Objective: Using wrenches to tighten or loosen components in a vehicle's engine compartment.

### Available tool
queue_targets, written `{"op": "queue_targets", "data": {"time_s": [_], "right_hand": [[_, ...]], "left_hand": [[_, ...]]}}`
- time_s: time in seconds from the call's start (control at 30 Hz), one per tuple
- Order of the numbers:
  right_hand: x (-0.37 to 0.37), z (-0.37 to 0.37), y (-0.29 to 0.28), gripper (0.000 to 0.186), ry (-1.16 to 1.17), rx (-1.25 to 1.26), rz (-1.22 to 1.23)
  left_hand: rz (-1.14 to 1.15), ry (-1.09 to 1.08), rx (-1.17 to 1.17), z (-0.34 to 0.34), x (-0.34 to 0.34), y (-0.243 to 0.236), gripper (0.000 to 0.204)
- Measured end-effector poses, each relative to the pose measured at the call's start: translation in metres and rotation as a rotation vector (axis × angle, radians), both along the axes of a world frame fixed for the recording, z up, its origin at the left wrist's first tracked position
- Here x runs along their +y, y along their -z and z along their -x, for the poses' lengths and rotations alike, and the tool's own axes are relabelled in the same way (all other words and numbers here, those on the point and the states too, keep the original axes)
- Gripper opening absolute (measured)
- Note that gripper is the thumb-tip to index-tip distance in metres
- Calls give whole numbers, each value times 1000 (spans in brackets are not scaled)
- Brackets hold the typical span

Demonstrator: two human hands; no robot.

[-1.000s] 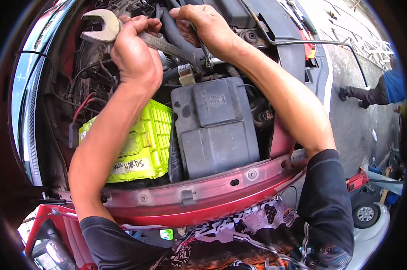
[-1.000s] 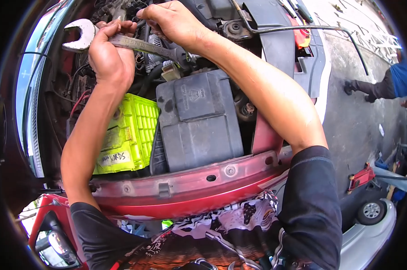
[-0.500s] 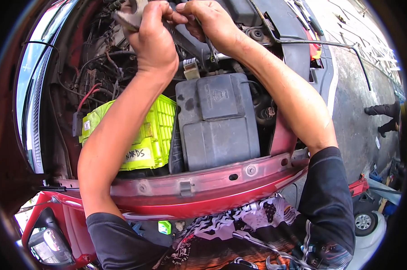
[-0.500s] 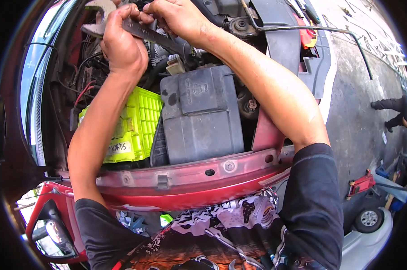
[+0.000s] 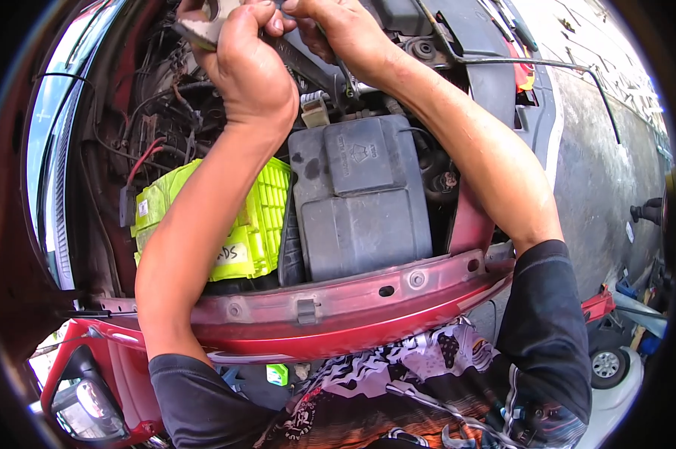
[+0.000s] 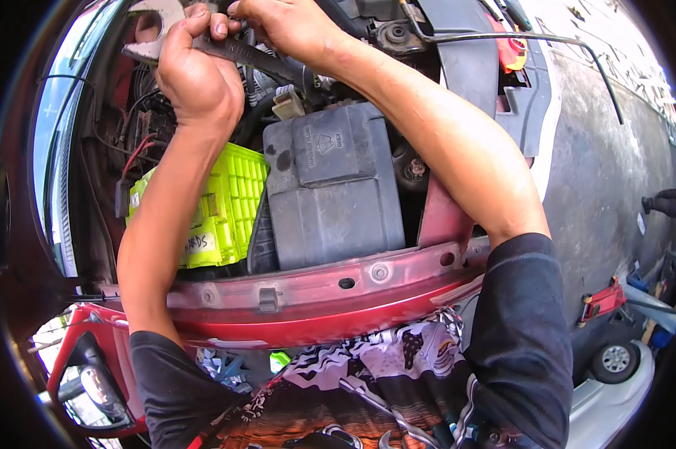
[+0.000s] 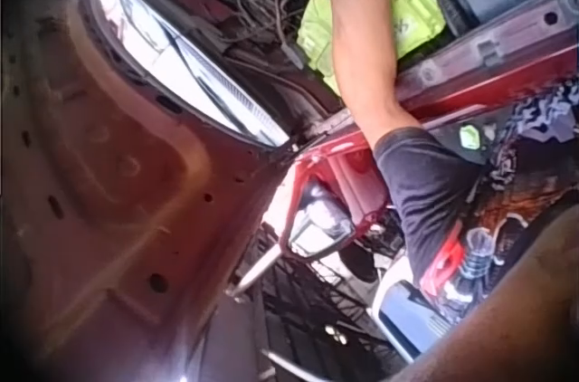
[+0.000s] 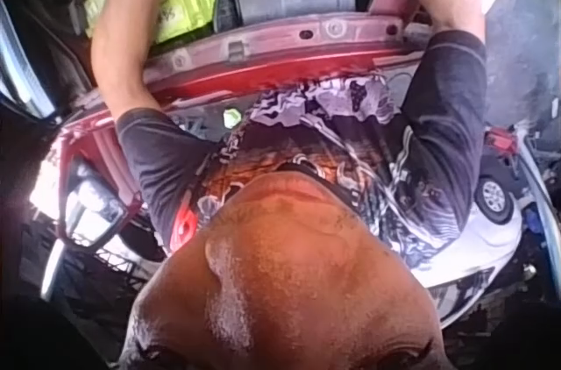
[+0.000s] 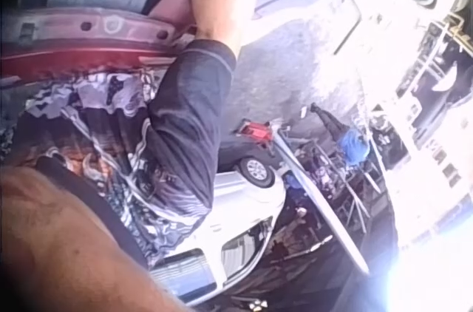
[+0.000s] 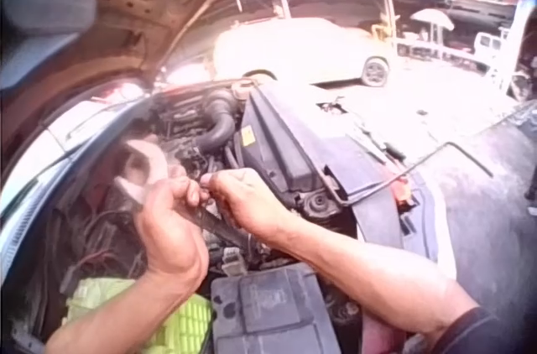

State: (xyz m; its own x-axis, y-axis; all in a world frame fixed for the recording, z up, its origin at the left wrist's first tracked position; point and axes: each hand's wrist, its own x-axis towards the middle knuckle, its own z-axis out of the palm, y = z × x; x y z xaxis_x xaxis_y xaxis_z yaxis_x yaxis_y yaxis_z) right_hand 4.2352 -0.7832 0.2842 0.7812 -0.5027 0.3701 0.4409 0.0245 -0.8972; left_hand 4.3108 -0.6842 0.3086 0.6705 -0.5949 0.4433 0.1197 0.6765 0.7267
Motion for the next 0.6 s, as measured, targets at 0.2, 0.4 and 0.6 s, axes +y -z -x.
{"op": "queue_targets", "data": {"time_s": [0.2, 0.4, 0.6], "right_hand": [[-3, -6, 7, 32, -37, -151, -120], [-5, -2, 3, 29, 9, 14, -47], [-2, 1, 0, 33, 11, -1, -99]], "left_hand": [[17, -19, -31, 7, 5, -8, 44], [-110, -105, -84, -5, 10, -8, 57], [-70, -47, -61, -18, 7, -12, 42]]}}
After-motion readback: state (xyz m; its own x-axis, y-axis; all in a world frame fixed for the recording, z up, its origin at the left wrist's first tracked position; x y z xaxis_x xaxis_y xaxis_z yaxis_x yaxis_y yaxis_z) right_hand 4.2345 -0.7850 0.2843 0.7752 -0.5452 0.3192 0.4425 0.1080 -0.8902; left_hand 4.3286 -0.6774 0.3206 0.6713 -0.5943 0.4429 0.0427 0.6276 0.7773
